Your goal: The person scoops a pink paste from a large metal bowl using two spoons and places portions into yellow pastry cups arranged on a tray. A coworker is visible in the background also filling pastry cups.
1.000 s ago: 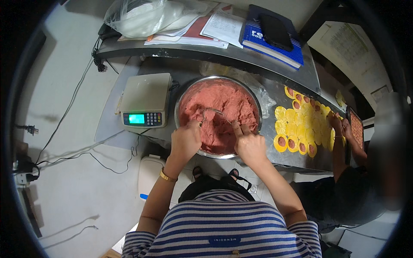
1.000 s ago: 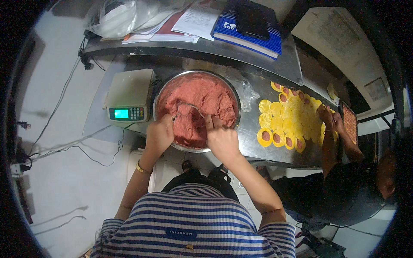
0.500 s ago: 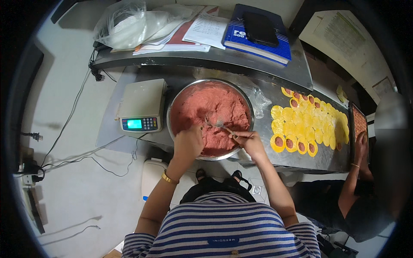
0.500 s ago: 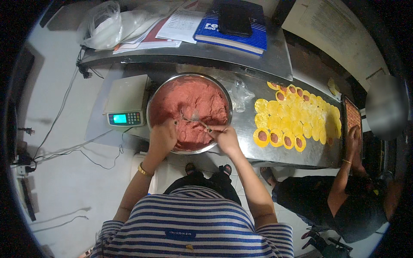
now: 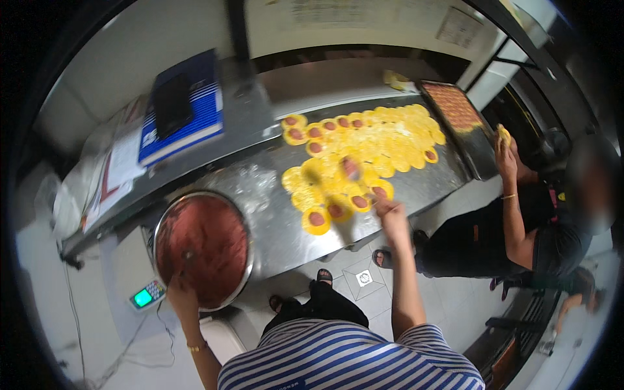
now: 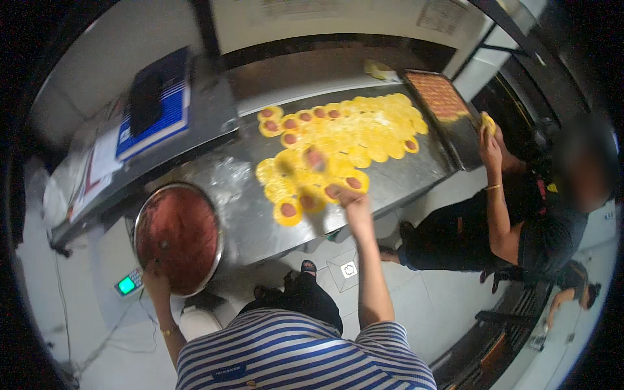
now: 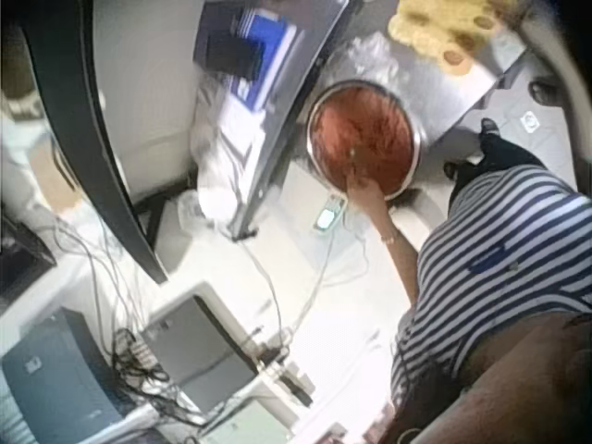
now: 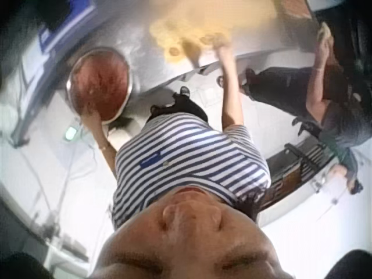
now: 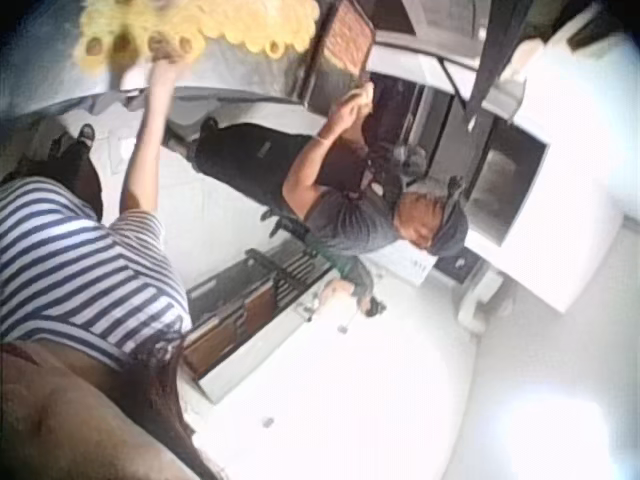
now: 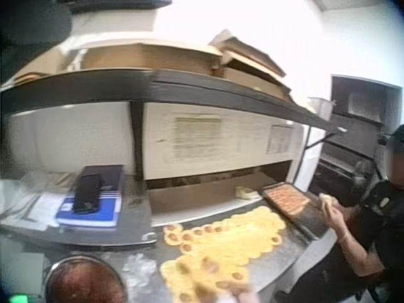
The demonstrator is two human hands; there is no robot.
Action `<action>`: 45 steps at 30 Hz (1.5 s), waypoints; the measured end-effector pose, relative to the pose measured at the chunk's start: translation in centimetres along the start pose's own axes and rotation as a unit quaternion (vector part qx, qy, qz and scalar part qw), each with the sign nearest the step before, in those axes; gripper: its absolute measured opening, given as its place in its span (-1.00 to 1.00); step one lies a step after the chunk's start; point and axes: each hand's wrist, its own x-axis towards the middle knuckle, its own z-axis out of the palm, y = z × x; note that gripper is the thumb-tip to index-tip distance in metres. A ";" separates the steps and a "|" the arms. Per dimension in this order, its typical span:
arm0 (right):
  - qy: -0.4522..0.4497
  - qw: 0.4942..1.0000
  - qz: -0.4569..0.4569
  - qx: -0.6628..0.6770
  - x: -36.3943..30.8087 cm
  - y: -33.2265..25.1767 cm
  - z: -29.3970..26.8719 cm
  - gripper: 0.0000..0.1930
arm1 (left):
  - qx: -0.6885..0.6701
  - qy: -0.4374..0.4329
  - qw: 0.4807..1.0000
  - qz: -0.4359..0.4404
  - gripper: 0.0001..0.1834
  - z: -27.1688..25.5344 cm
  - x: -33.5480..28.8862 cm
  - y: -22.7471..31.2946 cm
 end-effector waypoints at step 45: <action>-0.448 0.531 -0.526 -0.490 -10.1 -7.2 26.9 -0.80 | -0.228 -0.004 0.973 -0.022 -0.83 -2.9 -1.2 -8.0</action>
